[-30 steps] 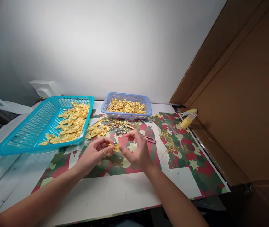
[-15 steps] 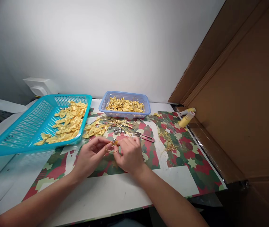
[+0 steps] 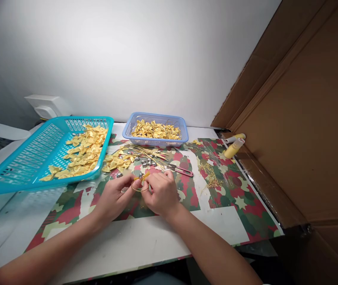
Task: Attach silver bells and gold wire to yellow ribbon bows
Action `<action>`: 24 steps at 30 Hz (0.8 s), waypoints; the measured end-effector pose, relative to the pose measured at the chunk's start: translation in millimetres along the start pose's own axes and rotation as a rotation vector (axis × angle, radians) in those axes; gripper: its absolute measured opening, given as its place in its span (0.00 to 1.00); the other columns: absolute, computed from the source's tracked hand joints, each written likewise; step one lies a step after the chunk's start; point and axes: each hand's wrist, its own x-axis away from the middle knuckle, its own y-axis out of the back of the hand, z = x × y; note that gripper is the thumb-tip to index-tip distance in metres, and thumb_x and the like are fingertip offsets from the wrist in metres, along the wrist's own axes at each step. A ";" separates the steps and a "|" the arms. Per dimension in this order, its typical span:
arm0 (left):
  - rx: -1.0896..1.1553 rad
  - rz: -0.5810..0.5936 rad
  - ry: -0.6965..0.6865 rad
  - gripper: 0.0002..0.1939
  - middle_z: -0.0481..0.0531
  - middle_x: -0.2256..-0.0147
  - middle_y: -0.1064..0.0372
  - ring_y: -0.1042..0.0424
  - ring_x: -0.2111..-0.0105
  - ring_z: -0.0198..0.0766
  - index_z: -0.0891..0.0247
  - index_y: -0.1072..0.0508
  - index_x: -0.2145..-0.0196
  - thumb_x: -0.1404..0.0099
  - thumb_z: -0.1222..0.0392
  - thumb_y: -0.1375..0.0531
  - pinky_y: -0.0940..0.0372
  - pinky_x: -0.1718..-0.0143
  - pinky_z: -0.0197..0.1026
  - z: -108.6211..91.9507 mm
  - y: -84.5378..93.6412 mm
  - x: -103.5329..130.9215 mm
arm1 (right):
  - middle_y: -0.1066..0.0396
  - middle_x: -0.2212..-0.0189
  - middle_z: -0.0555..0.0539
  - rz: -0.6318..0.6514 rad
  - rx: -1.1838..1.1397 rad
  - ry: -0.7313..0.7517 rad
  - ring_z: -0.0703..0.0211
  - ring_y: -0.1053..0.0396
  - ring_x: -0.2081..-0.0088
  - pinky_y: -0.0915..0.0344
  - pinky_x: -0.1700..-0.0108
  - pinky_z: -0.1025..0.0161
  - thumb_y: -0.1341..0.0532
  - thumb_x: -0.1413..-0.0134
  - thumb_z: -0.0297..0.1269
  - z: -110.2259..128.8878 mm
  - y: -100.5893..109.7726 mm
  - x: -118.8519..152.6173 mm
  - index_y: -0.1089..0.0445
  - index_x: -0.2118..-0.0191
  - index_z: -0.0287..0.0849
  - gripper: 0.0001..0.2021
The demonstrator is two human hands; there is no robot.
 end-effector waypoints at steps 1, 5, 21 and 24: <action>-0.053 0.003 -0.034 0.15 0.45 0.79 0.37 0.39 0.78 0.33 0.62 0.33 0.75 0.33 0.54 0.48 0.43 0.74 0.35 0.2 0.0 0.1 | 0.36 0.82 0.52 0.000 -0.002 0.001 0.64 0.44 0.77 0.52 0.66 0.60 0.47 0.46 0.31 -0.4 -0.7 0.2 0.39 0.77 0.42 0.10; -0.156 -0.029 -0.138 0.12 0.46 0.78 0.39 0.41 0.77 0.34 0.61 0.34 0.74 0.34 0.58 0.49 0.44 0.73 0.36 2.0 -1.1 0.5 | 0.38 0.82 0.53 0.012 -0.036 0.024 0.64 0.43 0.77 0.51 0.66 0.60 0.48 0.47 0.30 -3.3 -3.2 0.4 0.42 0.79 0.42 0.10; 0.031 0.087 -0.003 0.14 0.45 0.80 0.41 0.42 0.78 0.34 0.61 0.38 0.78 0.35 0.57 0.51 0.46 0.75 0.35 -3.6 5.9 -3.2 | 0.47 0.86 0.55 0.062 -0.432 -0.200 0.65 0.50 0.81 0.46 0.74 0.65 0.46 0.54 0.32 -1.5 6.4 -6.2 0.47 0.82 0.44 0.10; 0.075 0.107 0.016 0.16 0.45 0.79 0.42 0.42 0.77 0.34 0.61 0.41 0.79 0.34 0.57 0.54 0.46 0.76 0.36 -4.3 7.6 -2.2 | 0.47 0.86 0.56 0.046 -0.409 -0.180 0.66 0.51 0.81 0.45 0.72 0.64 0.47 0.57 0.29 -2.9 3.9 -4.2 0.47 0.82 0.44 0.09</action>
